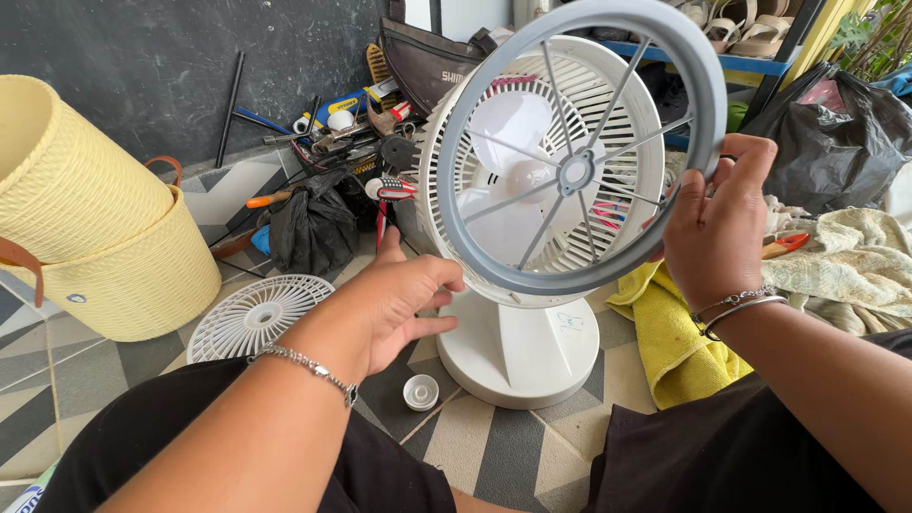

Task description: The person assembles a small electric fan by attaching the front grille, securing the fan blade with a central cap, and fastening the rear grille. The person handles the fan base, grille, blade, and cap by hand.

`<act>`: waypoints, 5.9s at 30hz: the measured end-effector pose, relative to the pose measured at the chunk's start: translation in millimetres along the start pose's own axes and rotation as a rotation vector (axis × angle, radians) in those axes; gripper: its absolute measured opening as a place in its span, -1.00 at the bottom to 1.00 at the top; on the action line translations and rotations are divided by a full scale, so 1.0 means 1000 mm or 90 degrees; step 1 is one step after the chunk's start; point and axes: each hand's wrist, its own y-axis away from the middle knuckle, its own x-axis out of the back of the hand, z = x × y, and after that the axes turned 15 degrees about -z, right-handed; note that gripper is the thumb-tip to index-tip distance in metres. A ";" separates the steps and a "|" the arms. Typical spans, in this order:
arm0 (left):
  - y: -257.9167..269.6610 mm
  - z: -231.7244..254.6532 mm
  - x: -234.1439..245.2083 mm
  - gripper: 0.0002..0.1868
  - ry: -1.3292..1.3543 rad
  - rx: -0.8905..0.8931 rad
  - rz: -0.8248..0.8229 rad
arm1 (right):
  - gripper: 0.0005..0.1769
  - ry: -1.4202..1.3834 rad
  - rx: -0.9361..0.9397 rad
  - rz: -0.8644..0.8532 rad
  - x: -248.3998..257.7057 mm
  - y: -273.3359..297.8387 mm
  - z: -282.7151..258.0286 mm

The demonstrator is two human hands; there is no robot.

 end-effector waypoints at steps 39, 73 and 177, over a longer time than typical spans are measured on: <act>0.021 0.014 -0.023 -0.80 -0.320 -0.502 0.248 | -0.61 0.129 0.109 -0.020 0.001 -0.010 -0.008; -0.020 0.060 -0.010 -0.50 -0.594 -0.624 0.293 | -0.60 -0.176 0.141 -0.199 0.021 -0.112 -0.015; -0.106 0.100 -0.005 -0.71 -0.980 -0.888 0.295 | -0.80 -0.019 0.198 0.090 -0.052 -0.076 0.034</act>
